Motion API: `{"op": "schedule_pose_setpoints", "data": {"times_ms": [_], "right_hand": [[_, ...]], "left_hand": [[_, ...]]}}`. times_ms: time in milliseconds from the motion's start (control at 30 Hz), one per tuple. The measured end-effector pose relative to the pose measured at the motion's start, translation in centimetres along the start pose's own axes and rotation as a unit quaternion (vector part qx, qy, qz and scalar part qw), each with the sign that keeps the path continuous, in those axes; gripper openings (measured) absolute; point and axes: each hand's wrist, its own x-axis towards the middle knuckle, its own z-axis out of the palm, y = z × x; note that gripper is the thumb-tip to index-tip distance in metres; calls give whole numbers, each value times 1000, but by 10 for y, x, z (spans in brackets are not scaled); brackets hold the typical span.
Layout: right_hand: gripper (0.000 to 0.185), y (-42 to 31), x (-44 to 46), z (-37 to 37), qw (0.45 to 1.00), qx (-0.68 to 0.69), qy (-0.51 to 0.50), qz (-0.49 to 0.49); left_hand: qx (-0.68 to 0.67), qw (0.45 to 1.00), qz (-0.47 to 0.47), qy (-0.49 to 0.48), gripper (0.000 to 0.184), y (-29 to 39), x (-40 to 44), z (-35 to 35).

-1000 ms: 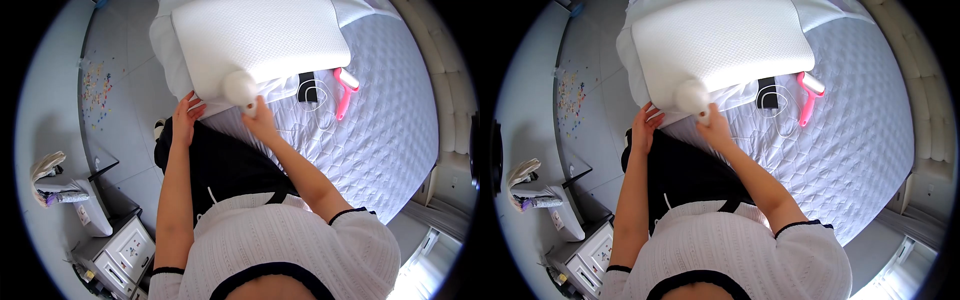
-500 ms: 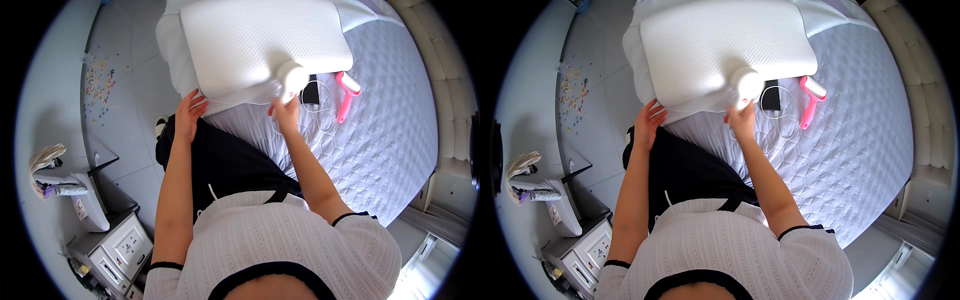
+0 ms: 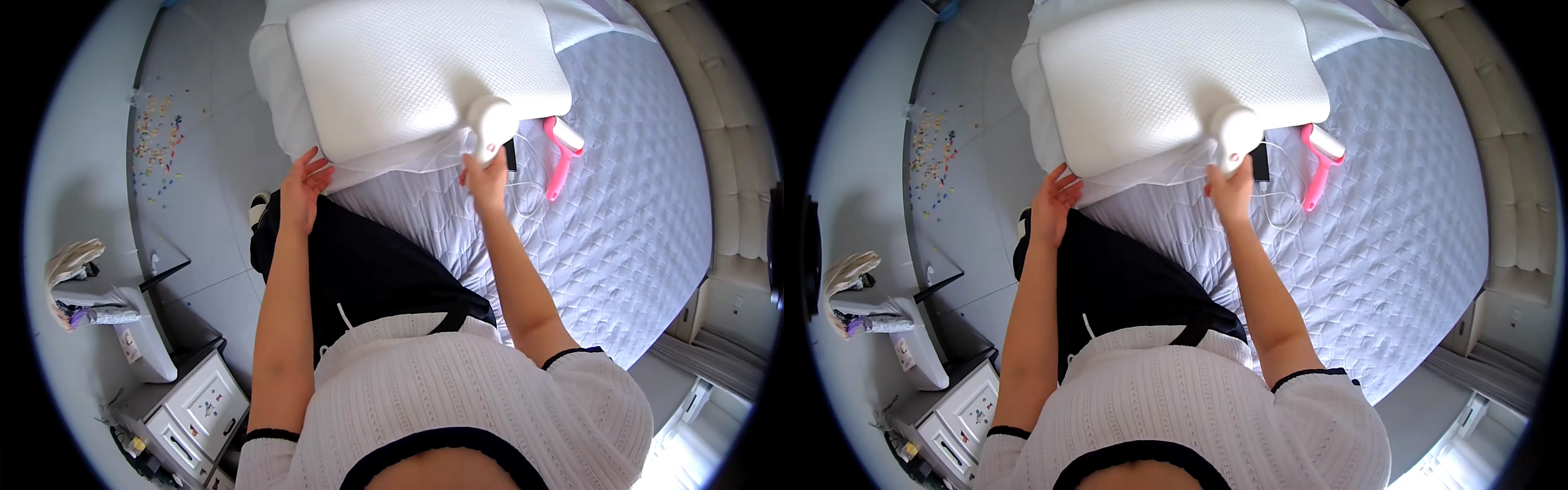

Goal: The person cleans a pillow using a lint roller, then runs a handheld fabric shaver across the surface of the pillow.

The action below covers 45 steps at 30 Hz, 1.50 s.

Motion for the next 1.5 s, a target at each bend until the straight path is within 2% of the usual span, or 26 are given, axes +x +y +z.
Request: {"op": "schedule_pose_setpoints", "data": {"times_ms": [133, 233, 300, 400, 533, 667, 767, 900, 1067, 1133, 1200, 1300, 1367, 1400, 1500], "right_hand": [[27, -13, 10, -16, 998, 7, 54, 40], [30, -12, -4, 3, 999, -27, -1, 18], [38, -8, -18, 23, 995, -66, -72, 4], [32, -23, -41, 51, 980, -109, -169, -2], [30, -28, -40, 48, 977, -129, -173, -5], [28, -20, -8, 8, 999, -38, -26, 29], [24, -25, 9, -13, 997, 20, 38, 62], [24, -33, 2, -7, 998, 14, 11, 61], [28, -30, -16, 15, 996, -25, -74, 45], [29, -28, -15, 16, 998, -44, -38, 29], [27, -29, -12, 14, 999, -6, 32, 32], [22, -30, -8, 7, 998, 3, 46, 39], [21, -28, -9, 3, 997, -58, -33, 44], [21, -26, -9, 0, 997, -58, -32, 45], [29, -22, 0, -4, 999, -4, 47, 19]], "left_hand": [[-18, 1000, -4, 13, 57, 3, 0, 4], [-30, 999, -6, 25, 56, 5, -2, 5], [-37, 999, -8, 25, 56, 4, -2, 4], [-42, 999, -3, 20, 56, 3, -2, 2], [-38, 999, -2, 22, 56, 4, -4, 2], [-44, 999, -5, 21, 56, 4, -3, 2], [-43, 999, -4, 22, 56, 2, 1, 2], [-49, 998, -5, 27, 56, 4, -1, 3], [-50, 998, -2, 27, 55, 3, -2, 0], [-50, 998, 0, 27, 55, 2, -3, 0], [-50, 998, 2, 26, 54, 3, -3, 0], [-53, 998, -5, 24, 53, 2, -1, 2], [-48, 998, -5, 34, 52, 2, 1, 2], [-48, 998, -7, 33, 52, 2, 0, 2], [-55, 998, 0, 29, 52, 3, -1, 0]]}}
